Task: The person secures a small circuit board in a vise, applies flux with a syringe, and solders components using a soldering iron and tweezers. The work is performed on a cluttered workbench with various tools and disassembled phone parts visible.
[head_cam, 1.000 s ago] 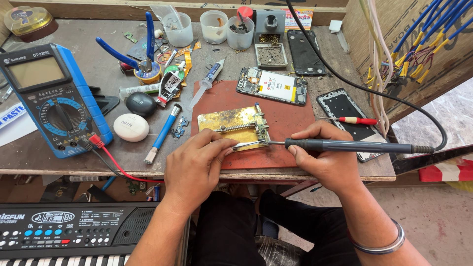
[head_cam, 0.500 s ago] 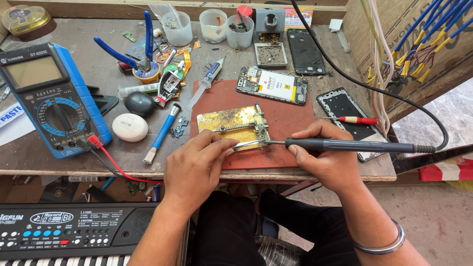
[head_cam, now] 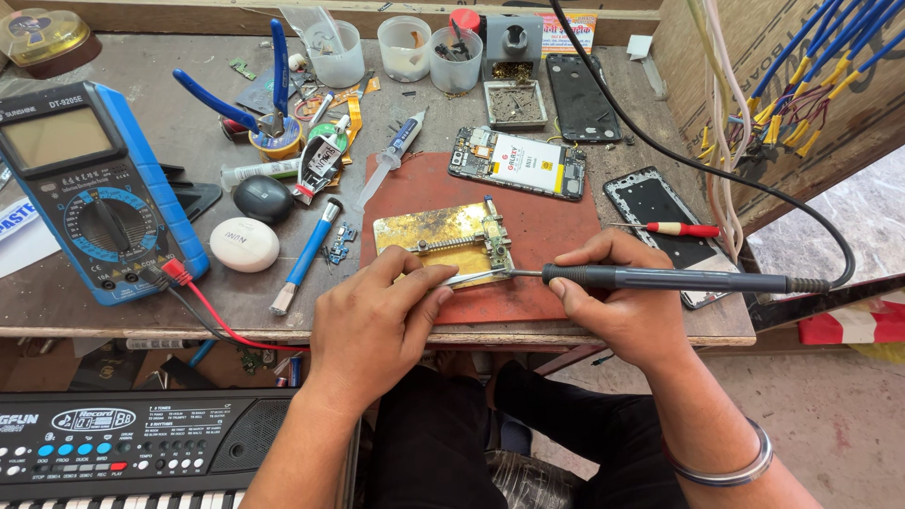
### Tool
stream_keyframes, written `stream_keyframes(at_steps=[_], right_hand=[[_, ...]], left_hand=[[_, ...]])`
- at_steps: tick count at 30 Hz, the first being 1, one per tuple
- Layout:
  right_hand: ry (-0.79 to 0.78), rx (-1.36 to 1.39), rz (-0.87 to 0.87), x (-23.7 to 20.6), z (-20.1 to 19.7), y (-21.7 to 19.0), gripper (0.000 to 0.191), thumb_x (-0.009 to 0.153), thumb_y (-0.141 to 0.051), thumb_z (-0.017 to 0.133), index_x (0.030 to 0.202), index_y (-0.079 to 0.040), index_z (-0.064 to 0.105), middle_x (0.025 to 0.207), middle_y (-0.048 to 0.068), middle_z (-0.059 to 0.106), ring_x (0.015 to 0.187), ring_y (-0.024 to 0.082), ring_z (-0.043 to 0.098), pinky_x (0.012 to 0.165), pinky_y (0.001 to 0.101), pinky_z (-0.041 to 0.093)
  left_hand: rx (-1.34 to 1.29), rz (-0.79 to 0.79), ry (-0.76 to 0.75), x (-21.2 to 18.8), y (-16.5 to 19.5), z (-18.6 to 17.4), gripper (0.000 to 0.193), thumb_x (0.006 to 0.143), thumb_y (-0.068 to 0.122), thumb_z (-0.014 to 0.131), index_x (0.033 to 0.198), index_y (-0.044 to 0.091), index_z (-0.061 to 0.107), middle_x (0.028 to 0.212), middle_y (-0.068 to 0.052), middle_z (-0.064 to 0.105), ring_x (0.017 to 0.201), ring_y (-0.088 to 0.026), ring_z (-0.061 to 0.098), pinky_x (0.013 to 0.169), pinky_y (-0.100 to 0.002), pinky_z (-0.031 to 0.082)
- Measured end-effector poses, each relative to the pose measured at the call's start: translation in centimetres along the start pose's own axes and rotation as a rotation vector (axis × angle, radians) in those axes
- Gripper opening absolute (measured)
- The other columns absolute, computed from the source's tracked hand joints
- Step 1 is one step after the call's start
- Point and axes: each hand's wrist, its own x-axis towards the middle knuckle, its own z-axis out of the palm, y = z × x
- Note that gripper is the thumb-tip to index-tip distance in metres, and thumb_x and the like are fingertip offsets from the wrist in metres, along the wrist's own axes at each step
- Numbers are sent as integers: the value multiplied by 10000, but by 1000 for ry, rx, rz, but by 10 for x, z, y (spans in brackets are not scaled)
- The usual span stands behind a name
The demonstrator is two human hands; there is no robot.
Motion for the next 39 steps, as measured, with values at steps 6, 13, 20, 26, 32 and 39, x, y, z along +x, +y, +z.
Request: stream_keyframes(at_steps=[6,13,20,26,32,39], right_hand=[[-4,-12,-8,0,0,0,153,805,-56,796,926,-23,707,775,-7,684,675,20,565,588,200,453],[1,-20,-39,0,0,1,152,808,-49,789,932,-20,706,797,-6,690,700,19,576,611,198,461],[-2,3,-12,-1,0,2,154,810,-52,791,934,-22,704,784,-8,684,682,16,563,592,197,450],[-5,3,2,-1,0,2,157,811,-53,794,936,-22,703,768,-6,680,668,16,557,581,197,443],[-3,2,-11,-1,0,1,155,812,-45,786,940,-18,703,787,-7,688,684,17,566,594,198,450],[-3,3,-2,-1,0,3,158,811,-45,792,939,-15,704,781,-2,680,686,20,556,596,202,443]], left_hand=[[16,13,9,0,-2,1,204,911,260,710,1100,202,761,903,-24,661,721,-272,699,580,-425,523],[43,33,51,-4,-5,5,158,895,194,706,1048,217,742,900,-6,670,725,-267,695,578,-422,520],[0,39,85,-6,-6,7,121,897,178,715,1012,204,741,907,11,689,785,-245,706,635,-399,537],[-6,77,144,-7,-6,8,138,876,135,715,1000,185,749,947,4,698,868,-240,703,705,-391,549],[-6,99,173,-8,-7,11,149,872,128,718,1006,176,761,966,-7,701,882,-238,701,722,-387,551],[6,104,163,-8,-7,11,145,870,136,723,1006,170,762,955,-9,698,876,-238,698,717,-385,548]])
